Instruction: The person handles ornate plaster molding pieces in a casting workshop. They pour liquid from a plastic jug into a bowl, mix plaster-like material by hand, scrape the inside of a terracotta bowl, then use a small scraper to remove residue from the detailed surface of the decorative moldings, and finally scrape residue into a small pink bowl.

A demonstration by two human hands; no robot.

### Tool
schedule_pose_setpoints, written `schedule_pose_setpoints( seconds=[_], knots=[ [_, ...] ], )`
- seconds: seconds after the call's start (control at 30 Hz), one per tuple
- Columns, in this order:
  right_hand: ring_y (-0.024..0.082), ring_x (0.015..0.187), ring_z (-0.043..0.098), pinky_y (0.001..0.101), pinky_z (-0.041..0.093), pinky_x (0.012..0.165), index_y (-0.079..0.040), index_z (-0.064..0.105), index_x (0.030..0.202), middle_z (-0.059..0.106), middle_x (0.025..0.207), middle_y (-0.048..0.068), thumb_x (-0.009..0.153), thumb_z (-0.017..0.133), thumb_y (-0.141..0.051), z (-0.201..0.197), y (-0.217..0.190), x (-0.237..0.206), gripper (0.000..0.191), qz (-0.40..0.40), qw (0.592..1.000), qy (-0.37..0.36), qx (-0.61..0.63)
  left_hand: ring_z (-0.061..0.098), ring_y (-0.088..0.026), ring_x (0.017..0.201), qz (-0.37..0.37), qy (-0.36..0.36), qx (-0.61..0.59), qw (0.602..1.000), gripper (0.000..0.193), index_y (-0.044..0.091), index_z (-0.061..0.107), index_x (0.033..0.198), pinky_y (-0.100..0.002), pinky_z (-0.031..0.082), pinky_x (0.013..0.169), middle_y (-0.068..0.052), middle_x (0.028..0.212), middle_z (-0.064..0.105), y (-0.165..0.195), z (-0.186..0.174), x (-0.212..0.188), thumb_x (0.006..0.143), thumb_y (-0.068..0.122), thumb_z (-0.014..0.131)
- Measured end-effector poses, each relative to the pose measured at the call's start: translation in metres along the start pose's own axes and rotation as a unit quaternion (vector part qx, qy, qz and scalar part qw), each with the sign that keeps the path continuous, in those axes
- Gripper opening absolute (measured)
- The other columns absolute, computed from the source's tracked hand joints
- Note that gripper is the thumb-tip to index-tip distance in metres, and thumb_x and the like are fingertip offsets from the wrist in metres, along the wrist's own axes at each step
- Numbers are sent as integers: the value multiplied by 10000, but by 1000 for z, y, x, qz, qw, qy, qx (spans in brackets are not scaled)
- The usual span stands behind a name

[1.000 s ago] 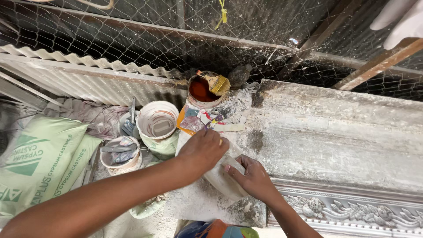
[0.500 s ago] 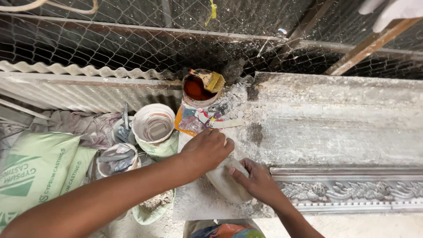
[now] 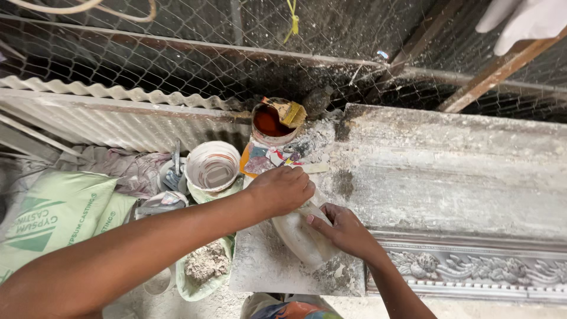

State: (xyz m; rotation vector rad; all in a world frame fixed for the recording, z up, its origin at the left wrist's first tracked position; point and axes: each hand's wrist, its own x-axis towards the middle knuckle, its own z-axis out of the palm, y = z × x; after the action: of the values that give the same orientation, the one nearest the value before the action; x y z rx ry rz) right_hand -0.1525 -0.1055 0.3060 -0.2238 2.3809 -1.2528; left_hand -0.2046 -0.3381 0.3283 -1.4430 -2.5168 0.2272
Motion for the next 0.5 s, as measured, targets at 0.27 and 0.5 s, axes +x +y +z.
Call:
schedule_pose_setpoints(
  seconds=[0.27, 0.5],
  knots=[
    [246, 1148, 608, 391, 523, 956, -44, 568, 1353, 646, 1288, 161, 980, 505, -488, -15, 76, 32, 583, -66, 988, 84, 108, 628, -349, 1108, -225, 125, -75, 964, 555, 30, 574, 1297, -447, 546, 890, -223, 1216, 652, 38, -34, -10, 822, 304, 657],
    [341, 1358, 509, 421, 373, 1125, -32, 478, 1474, 536, 1472, 199, 1047, 359, -498, 40, 89, 20, 643, -134, 987, 83, -33, 719, -415, 927, -578, 197, -517, 600, 432, 24, 723, 1065, -492, 549, 829, -231, 942, 735, 157, -36, -2, 941, 434, 667]
  ],
)
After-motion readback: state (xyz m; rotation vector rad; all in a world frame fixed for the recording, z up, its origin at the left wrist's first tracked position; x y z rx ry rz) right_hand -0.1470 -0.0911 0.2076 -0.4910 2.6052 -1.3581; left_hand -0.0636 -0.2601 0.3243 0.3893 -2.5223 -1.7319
